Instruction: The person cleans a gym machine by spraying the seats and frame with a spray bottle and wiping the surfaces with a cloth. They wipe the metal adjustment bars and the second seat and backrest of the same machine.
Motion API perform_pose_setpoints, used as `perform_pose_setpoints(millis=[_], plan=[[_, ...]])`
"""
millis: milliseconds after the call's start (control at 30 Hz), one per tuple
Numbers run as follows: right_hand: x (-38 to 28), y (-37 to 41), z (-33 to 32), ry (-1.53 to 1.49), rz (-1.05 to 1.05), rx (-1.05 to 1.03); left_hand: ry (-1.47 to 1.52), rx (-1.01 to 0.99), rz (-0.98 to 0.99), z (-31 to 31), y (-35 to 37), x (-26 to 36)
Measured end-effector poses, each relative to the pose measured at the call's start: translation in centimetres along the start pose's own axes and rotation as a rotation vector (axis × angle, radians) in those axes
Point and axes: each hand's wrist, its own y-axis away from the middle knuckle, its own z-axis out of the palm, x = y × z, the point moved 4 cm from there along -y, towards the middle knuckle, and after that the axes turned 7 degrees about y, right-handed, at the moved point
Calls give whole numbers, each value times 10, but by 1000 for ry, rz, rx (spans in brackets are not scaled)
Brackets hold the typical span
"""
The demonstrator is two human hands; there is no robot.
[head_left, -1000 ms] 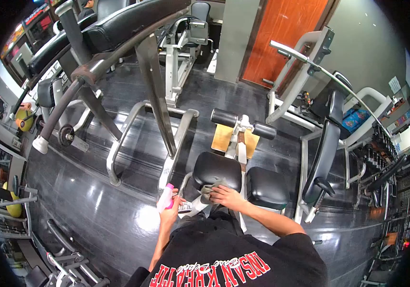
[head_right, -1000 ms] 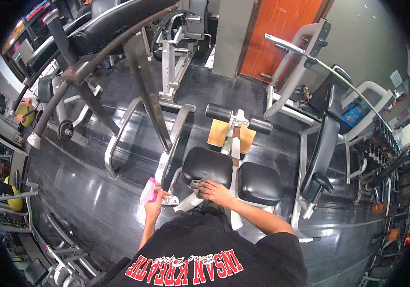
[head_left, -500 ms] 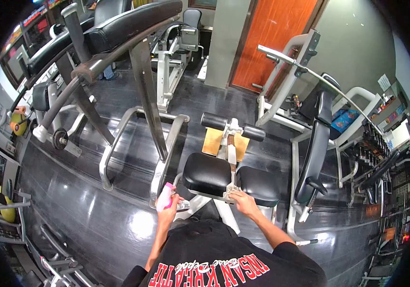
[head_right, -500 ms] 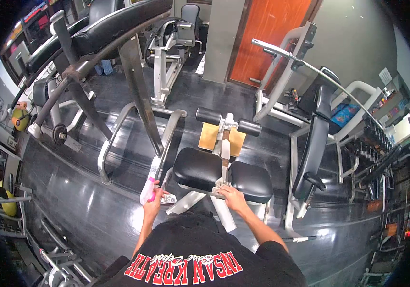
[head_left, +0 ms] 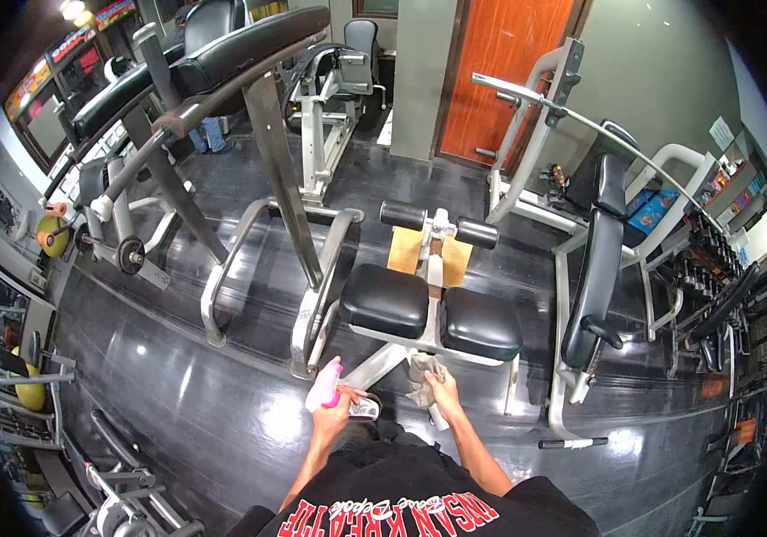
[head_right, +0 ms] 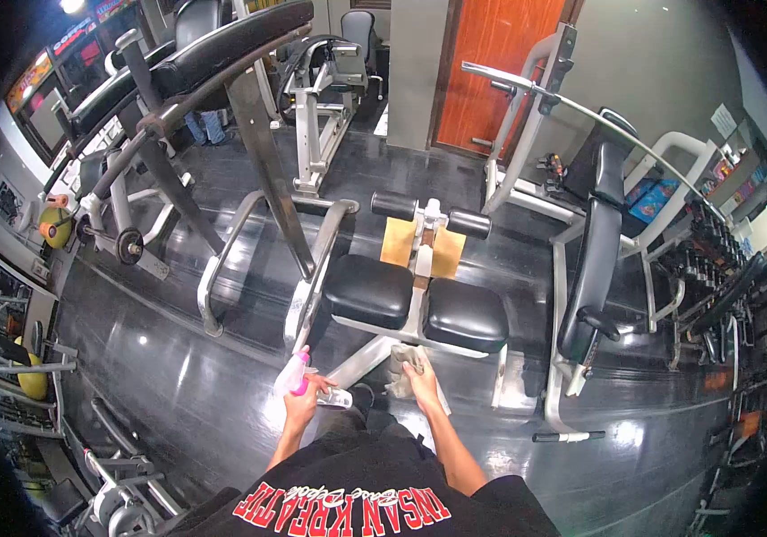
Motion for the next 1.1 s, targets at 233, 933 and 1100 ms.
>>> perform_pose_setpoints(millis=[233,933,1100], plan=[[-30,46,15,-555,485,-335,122,44,-167,11,33,8],[-10,-69,230,-1235,863,-243,10,168,-44,-63,-63,30],[-16,-73,208,-1302,914,-101,-1,139,1,-73,-87,35]])
